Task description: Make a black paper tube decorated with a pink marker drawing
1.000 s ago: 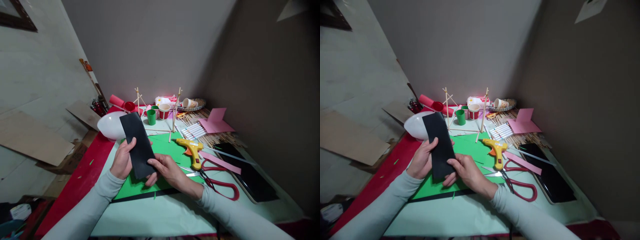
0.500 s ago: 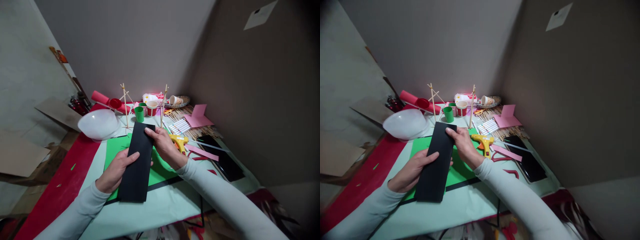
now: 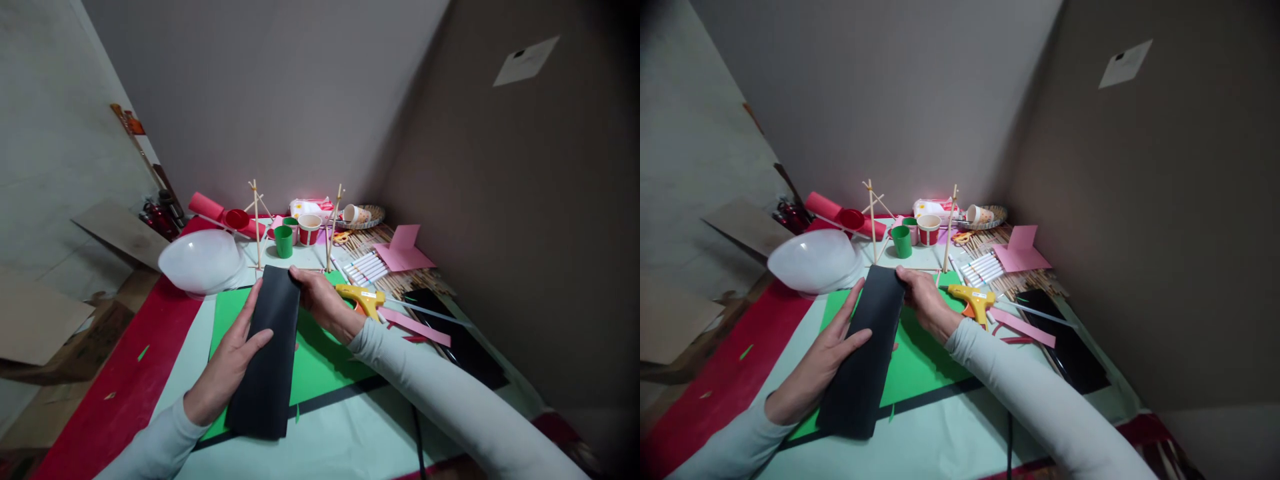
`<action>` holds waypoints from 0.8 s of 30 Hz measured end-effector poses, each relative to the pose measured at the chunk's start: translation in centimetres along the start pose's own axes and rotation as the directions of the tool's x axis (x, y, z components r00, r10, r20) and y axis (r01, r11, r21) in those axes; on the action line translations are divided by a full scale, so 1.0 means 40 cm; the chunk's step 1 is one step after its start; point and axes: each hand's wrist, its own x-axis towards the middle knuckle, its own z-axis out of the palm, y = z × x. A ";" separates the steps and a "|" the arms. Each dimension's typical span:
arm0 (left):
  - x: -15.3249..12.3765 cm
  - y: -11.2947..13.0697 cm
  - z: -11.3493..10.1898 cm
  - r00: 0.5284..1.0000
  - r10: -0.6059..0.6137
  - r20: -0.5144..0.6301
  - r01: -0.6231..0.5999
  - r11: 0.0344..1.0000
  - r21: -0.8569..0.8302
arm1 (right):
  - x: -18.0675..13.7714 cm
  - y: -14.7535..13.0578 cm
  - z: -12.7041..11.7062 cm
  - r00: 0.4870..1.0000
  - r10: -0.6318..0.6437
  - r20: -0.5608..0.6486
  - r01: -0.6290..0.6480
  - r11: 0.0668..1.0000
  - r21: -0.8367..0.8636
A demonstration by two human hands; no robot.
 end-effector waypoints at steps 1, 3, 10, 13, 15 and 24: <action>0.001 0.000 -0.001 1.000 -0.012 -0.007 0.012 1.000 -0.002 | 0.012 -0.006 -0.002 1.000 0.001 0.005 0.000 1.000 -0.021; 0.004 0.002 -0.001 0.998 -0.053 -0.024 0.052 0.998 -0.022 | 0.045 -0.023 -0.012 1.000 -0.022 0.004 0.022 0.997 -0.075; 0.023 -0.005 -0.020 0.975 -0.171 -0.141 0.159 0.983 -0.093 | 0.181 -0.042 -0.064 0.992 -0.123 -0.028 0.096 0.886 -0.454; 0.029 -0.008 -0.028 0.969 -0.186 -0.160 0.168 0.978 -0.122 | 0.183 -0.026 -0.070 0.991 -0.120 0.067 0.135 0.758 -0.638; 0.029 -0.005 -0.030 0.969 -0.190 -0.160 0.169 0.976 -0.136 | 0.170 -0.022 -0.070 0.985 -0.111 0.130 0.171 0.661 -0.731; 0.030 0.019 -0.032 0.970 -0.145 -0.196 0.112 0.979 -0.171 | 0.178 -0.084 -0.095 0.977 -0.135 0.162 0.204 0.400 -0.894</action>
